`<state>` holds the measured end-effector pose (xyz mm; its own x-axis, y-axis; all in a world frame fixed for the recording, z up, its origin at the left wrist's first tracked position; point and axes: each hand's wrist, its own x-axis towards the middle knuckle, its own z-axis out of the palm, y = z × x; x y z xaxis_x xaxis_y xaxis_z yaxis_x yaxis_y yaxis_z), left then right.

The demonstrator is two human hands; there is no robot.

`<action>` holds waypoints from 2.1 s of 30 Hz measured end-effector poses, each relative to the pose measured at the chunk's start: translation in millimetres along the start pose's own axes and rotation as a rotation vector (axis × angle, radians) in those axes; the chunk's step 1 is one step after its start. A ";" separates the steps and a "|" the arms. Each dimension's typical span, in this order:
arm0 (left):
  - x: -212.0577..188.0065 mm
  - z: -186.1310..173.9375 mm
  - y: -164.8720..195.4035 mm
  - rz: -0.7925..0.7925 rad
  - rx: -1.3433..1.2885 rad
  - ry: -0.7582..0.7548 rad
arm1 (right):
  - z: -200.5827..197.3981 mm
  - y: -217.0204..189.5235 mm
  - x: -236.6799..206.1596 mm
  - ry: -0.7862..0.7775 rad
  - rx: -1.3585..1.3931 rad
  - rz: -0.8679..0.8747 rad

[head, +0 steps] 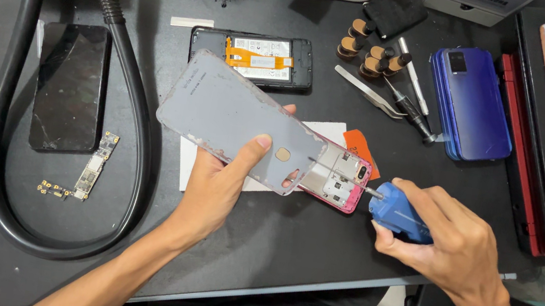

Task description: The person removes suction cups from a red smartphone, then uses a plastic pry tool to separate the back cover. They use a hot air gun to heat the edges of the back cover and continue prying it off. The back cover is removed and set aside.

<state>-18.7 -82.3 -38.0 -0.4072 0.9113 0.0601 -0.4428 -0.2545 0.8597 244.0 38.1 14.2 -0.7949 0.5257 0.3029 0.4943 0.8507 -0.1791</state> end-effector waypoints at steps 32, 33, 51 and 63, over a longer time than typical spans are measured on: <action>-9.0 7.8 6.2 0.140 0.324 0.020 | -1.1 -3.7 -2.1 -0.016 -0.070 -0.033; -9.0 7.4 6.1 0.155 0.347 0.022 | -0.9 -3.6 -2.1 -0.017 -0.068 -0.044; -0.6 2.8 6.1 0.086 0.124 0.068 | 4.4 -10.5 -4.4 -0.033 -0.021 -0.091; 3.9 3.4 2.0 -0.014 -0.227 0.048 | 8.1 -17.9 -3.0 -0.011 0.072 -0.060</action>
<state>-18.5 -78.2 -34.3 -0.4348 0.9003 0.0199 -0.6150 -0.3130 0.7237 234.8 21.2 9.0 -0.8261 0.4738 0.3050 0.4196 0.8786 -0.2282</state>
